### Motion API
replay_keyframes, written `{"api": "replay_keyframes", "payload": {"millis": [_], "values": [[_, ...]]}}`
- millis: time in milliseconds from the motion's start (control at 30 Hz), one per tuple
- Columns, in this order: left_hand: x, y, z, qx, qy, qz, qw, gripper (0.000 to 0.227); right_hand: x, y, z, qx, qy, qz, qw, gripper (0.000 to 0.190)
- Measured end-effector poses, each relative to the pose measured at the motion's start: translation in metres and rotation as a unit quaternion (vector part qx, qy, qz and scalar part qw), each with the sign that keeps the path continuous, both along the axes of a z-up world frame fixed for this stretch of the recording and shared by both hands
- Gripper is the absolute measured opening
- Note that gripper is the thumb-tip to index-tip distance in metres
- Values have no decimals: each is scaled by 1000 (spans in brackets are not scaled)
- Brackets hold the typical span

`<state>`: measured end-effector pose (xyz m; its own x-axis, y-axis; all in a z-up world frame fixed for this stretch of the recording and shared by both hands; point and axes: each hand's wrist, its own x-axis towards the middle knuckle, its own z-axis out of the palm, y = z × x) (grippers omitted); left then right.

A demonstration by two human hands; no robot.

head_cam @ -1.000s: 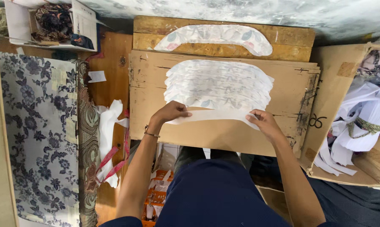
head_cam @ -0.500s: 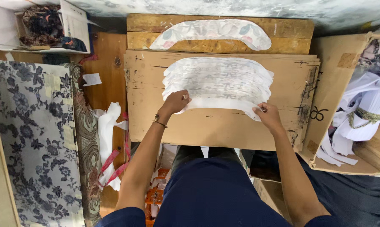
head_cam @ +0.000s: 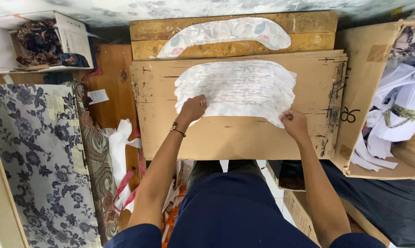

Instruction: The person repeatedly picks up white fabric pieces from a wooden surface, folds them, and stacks them into a neat pile. The person also occasionally moves pieces to a nearby machine or crate.

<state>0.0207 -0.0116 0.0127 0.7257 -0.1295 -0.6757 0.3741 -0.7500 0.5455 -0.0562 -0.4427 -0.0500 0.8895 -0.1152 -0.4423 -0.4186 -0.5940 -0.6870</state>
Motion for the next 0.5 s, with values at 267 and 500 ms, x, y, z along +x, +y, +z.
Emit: {"api": "replay_keyframes", "payload": {"millis": [267,500], "values": [[-10,10,-2,63,-8,-20,998,43,5,9,21,-71,34,-7,997,21],[-46,55,-8,31,-71,78,994,32,5,6,26,-58,-5,13,998,23]]}}
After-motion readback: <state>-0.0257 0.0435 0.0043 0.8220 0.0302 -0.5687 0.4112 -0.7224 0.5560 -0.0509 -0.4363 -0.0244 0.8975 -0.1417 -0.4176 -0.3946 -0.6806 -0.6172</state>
